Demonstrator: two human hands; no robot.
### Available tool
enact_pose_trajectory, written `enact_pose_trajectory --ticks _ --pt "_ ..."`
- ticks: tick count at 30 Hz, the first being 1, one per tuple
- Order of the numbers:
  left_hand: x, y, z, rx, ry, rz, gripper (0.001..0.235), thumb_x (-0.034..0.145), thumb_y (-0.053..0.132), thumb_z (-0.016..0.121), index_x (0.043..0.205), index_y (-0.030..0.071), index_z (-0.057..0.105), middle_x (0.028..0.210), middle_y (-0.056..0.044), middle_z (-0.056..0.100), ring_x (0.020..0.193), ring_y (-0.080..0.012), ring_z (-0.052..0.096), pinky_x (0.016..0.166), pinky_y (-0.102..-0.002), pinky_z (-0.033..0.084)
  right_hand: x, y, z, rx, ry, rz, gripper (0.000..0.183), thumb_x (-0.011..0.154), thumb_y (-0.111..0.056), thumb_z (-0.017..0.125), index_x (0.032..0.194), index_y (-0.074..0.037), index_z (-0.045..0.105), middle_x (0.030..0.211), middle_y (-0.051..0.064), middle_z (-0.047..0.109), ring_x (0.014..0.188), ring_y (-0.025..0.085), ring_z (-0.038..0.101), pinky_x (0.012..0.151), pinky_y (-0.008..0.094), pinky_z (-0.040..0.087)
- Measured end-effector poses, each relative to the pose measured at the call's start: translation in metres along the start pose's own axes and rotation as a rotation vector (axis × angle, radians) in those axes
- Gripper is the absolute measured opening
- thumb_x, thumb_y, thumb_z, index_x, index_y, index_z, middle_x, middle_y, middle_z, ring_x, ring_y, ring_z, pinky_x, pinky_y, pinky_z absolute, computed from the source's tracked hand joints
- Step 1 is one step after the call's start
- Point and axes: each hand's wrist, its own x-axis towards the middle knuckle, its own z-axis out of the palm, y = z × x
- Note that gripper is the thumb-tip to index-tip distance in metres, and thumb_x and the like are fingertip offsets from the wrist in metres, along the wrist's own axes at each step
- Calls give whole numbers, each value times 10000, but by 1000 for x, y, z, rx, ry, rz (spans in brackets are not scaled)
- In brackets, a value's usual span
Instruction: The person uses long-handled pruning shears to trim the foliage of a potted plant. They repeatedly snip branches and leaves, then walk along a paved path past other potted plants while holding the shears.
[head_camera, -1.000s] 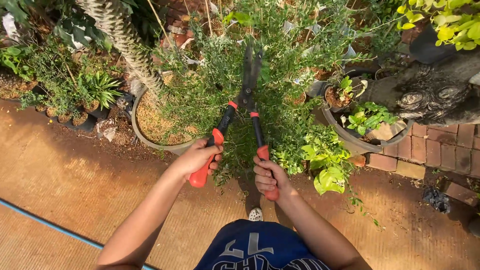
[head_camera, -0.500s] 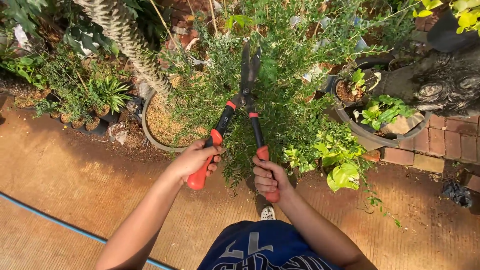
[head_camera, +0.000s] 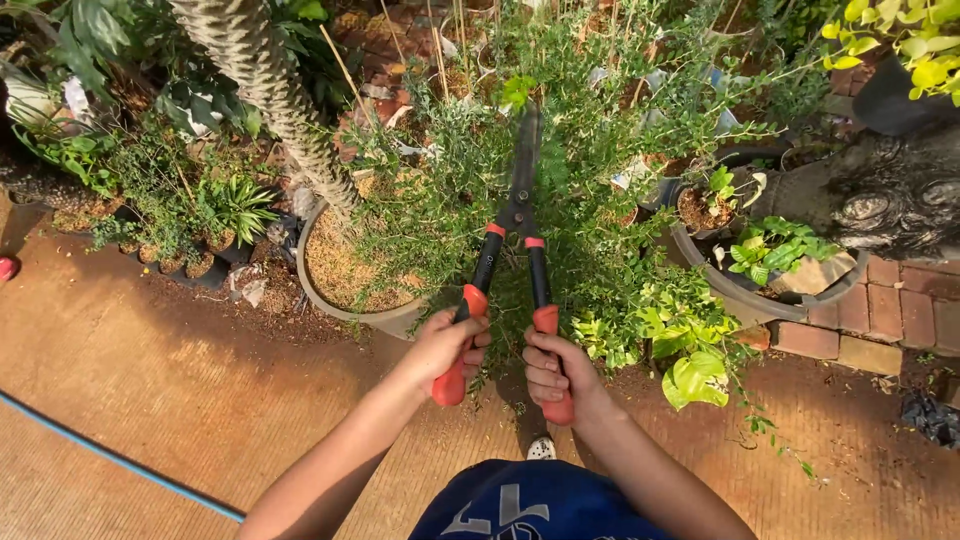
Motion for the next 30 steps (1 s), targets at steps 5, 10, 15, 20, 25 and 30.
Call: enact_pose_trajectory --ticks 5,10,15,20,25,30 --pt "-50 -10 -3 -65 -73 -57 148 924 107 605 1069 103 582 695 16 477 463 -64 407 371 -239 311 -67 -5 3 -114 211 131 54 1016 -175 503 977 -137 505 576 -48 401 343 44 344 283 217 274" --pt "-94 -41 7 -76 -64 -58 144 934 69 584 1049 108 508 707 -4 471 477 -74 404 386 -252 308 -117 -10 -6 -148 64 229 62 1043 -163 501 1002 -149 458 607 -26 397 362 62 344 291 241 265" --pt "-108 -81 26 -71 -36 4 116 954 100 602 1035 98 519 711 -4 477 474 -59 392 380 -233 283 -151 -10 -11 -181 160 247 29 1016 -157 490 1019 -154 461 591 -27 379 351 63 336 285 242 256" --pt "-121 -126 56 -106 -28 -21 151 961 181 655 993 110 525 704 6 474 451 -57 373 363 -231 276 -206 -10 -47 -195 140 246 94 1044 -129 495 982 -150 428 616 -30 389 373 60 345 303 245 272" --pt "-137 -172 94 -87 0 -57 155 953 216 659 1005 127 543 723 4 500 470 -66 401 395 -250 329 -268 -5 -63 -143 242 306 120 1028 -150 513 949 -140 423 594 -22 401 367 84 349 310 270 277" --pt "-153 -217 121 -173 -88 -55 175 982 223 658 1007 109 528 741 16 489 499 -57 421 403 -234 315 -324 1 -35 -253 314 230 108 965 -100 548 1007 -113 449 593 -26 404 344 59 349 279 241 277"
